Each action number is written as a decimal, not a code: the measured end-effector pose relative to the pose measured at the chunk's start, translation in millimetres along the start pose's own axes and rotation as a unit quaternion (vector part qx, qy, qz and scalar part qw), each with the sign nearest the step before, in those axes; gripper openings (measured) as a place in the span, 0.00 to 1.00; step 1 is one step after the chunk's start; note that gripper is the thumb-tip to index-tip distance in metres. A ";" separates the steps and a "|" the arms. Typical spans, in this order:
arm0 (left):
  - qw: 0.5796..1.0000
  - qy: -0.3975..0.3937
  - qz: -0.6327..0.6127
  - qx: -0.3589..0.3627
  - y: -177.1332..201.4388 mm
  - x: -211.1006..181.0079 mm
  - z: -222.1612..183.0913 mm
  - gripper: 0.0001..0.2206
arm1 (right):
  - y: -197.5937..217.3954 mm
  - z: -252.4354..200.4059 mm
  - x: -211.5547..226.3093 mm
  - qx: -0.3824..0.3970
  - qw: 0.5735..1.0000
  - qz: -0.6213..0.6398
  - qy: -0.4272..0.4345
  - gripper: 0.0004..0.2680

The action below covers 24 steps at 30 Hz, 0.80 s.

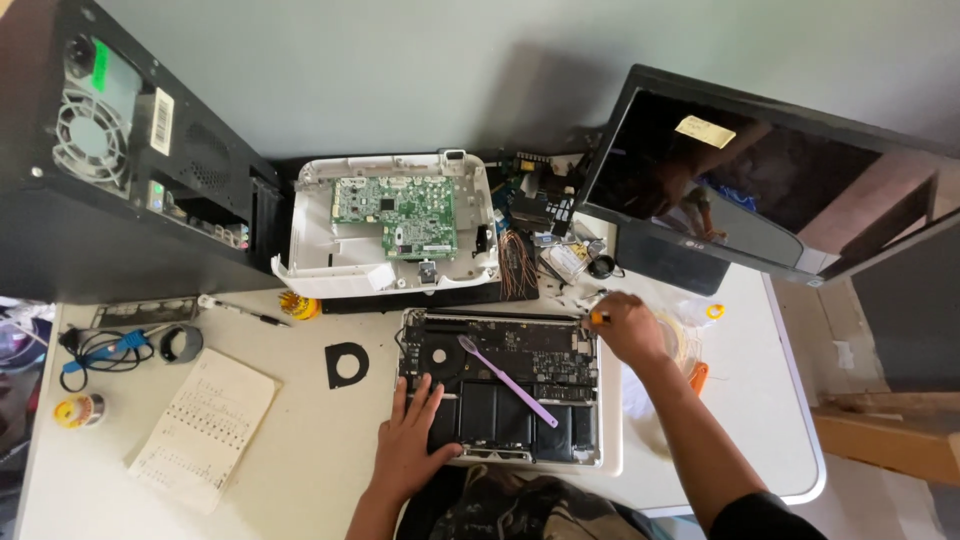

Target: Cleaning and repairing internal components of a laptop using a brush and screwdriver

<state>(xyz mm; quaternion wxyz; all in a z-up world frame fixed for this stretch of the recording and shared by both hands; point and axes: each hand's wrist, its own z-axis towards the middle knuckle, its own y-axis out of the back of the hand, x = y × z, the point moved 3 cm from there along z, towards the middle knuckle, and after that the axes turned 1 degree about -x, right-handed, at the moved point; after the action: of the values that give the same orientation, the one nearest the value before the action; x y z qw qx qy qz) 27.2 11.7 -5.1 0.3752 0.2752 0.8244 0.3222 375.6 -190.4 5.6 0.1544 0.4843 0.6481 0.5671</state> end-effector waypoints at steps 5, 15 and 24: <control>1.000 0.007 -0.011 -0.004 -1.0 -4.0 -5.3 0.44 | -11.0 27.0 7.9 -0.004 0.999 0.033 0.002 0.14; 1.000 -0.007 -0.008 -0.003 -6.1 0.9 -3.4 0.44 | -13.1 33.9 31.4 0.070 0.981 -0.181 0.014 0.08; 1.000 0.001 -0.005 0.004 -4.0 -1.3 -4.0 0.44 | -15.4 32.9 26.5 0.086 0.968 -0.234 0.027 0.13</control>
<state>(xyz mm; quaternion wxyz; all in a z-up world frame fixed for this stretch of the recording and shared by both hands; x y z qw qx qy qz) 24.0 6.9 -5.5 0.3753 0.2720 0.8273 0.3175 380.5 -148.2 -9.0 0.2226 0.3149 0.7938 0.4702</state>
